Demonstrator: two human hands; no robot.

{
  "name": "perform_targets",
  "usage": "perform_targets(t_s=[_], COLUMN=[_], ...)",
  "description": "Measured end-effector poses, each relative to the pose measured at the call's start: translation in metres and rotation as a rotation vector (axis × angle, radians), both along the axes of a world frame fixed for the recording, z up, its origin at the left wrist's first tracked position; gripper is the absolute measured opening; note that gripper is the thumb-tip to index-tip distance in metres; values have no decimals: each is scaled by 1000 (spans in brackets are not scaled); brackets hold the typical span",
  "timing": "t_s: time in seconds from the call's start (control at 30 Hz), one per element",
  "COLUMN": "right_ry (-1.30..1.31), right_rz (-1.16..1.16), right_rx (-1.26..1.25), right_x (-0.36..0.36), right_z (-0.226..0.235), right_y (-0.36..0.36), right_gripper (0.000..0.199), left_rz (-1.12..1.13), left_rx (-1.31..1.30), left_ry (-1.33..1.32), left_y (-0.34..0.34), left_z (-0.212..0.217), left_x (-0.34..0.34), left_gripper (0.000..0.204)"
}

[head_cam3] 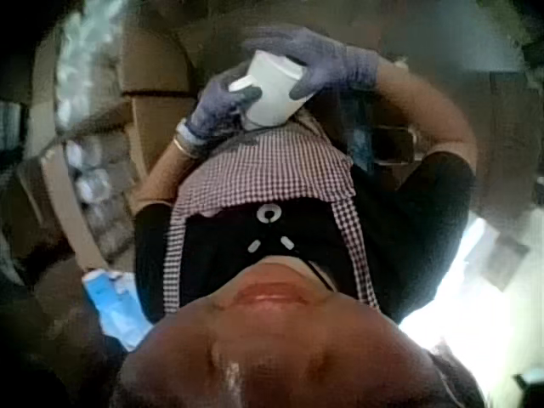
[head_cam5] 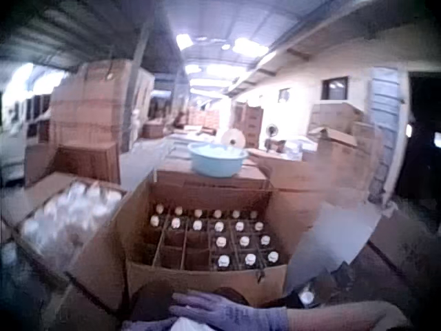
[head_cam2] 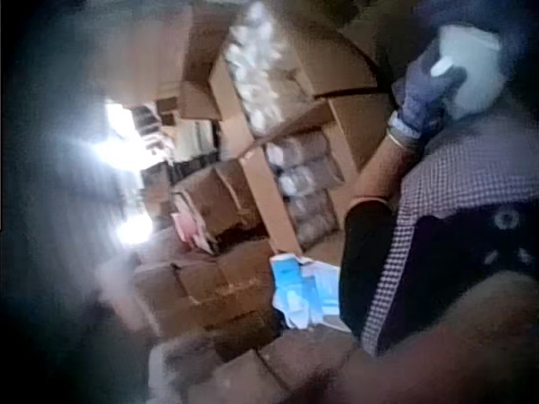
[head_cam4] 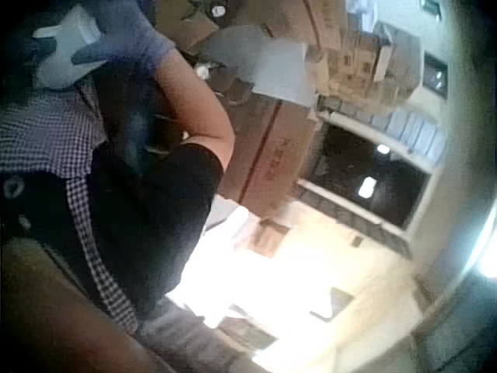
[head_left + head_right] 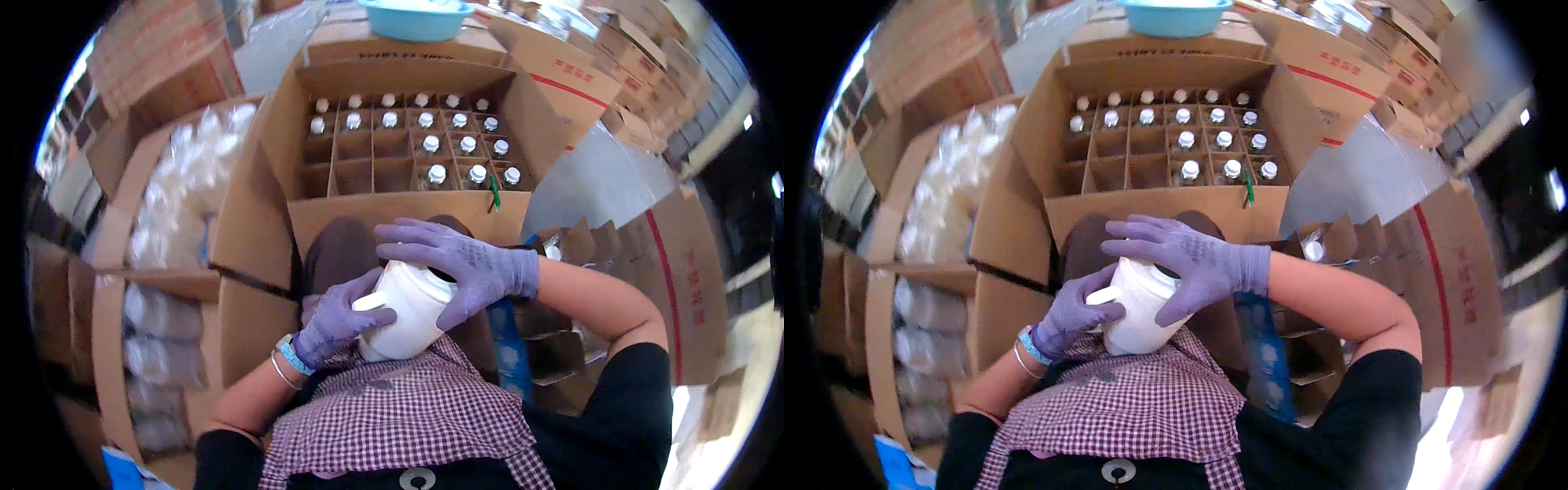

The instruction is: The person assembles white electric kettles by inserting a black circular base into the kettle body, screwing on the lid, and wrapping each unit in a plastic bag. The person places the wrapped kettles into a cardboard box.

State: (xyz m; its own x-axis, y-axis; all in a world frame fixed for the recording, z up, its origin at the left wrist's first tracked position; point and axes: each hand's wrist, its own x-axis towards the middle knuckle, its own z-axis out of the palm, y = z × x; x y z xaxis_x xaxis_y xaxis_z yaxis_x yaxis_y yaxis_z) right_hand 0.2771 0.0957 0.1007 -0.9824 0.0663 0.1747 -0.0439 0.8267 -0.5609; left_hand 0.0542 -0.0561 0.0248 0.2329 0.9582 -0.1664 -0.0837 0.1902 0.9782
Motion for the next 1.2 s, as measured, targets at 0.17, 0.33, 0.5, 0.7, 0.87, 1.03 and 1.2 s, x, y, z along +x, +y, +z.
perform_targets(t_s=[0.17,0.33,0.5,0.7,0.87,1.03,1.2], right_ry=[-84,-174,208,572,475,523,564], right_rz=[-273,-529,-433,-610,-872,-871,-781], right_rx=[-359,-671,-937,-769,-95,85,-158], right_x=[5,-6,21,7,5,-21,-34], right_z=[-36,-44,-56,-86,-82,-75,-104], right_y=[4,20,54,9,-9,-9,1], right_gripper=[99,71,63,49,49,47,39], left_rz=[161,244,166,121,550,188,392], left_rx=[102,127,-45,-285,497,458,420], left_ry=[418,286,-300,-706,230,41,58], left_y=[-29,-6,24,75,105,112,88], left_z=[-5,-18,-3,-104,-112,-59,-67], left_x=[39,37,-4,8,16,-5,-4], left_gripper=[96,100,71,51,43,47,41])
